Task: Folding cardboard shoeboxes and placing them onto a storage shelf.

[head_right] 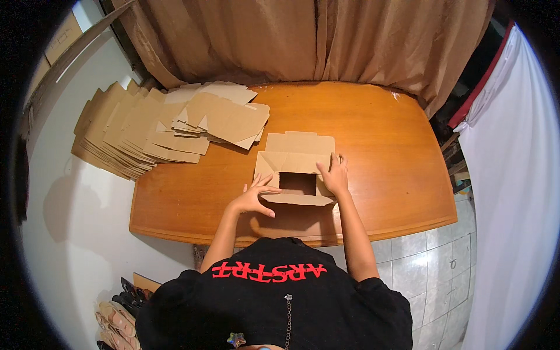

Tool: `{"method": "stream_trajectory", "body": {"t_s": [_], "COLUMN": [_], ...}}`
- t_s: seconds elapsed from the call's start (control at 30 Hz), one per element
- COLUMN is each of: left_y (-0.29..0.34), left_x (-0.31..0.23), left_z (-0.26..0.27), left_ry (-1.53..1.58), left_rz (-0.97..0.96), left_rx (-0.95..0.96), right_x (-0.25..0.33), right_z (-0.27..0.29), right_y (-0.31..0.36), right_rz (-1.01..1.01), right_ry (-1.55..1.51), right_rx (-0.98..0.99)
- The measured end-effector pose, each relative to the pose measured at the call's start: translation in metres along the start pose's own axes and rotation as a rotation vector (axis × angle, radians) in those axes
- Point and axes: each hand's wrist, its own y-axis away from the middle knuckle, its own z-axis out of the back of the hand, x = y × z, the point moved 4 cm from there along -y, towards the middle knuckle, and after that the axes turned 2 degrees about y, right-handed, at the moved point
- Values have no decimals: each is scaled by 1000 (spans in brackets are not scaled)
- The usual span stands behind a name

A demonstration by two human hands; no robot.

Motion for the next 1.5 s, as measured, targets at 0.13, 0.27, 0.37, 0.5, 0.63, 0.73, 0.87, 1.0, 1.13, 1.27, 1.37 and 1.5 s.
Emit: {"method": "stream_trajectory", "body": {"t_s": [0.13,0.27,0.37,0.5,0.63,0.73,0.87,1.0,1.13,1.27,1.37,1.5], "left_y": [-16,-36,-35,-45,-47,-45,-38,-33,-26,-10,-4,-3], "left_x": [19,18,6,19,14,8,3,47,73,35,-4,-25], "left_z": [-2,0,5,3,-1,-1,5,3,-20,-10,9,48], "left_ry": [44,130,-16,18,-45,-80,4,176,729,909,1052,500], "left_rz": [-3,-40,96,169,239,273,339,468,502,454,120,-299], "left_rx": [-204,-639,-929,-932,-860,-856,-793,-658,-312,-323,-497,-953], "right_x": [-25,-32,-18,10,19,22,24,19,2,8,14,9], "right_z": [-12,-11,-6,4,8,8,11,13,8,20,24,3], "right_y": [-12,-11,0,9,14,16,18,16,12,21,25,15], "right_rz": [5,38,35,16,21,47,43,-81,-176,-157,-119,62], "right_ry": [-339,-359,-186,5,131,213,278,116,63,3,-108,-368], "right_rx": [4,44,32,39,17,-21,-25,-48,-46,-147,-286,-356]}}
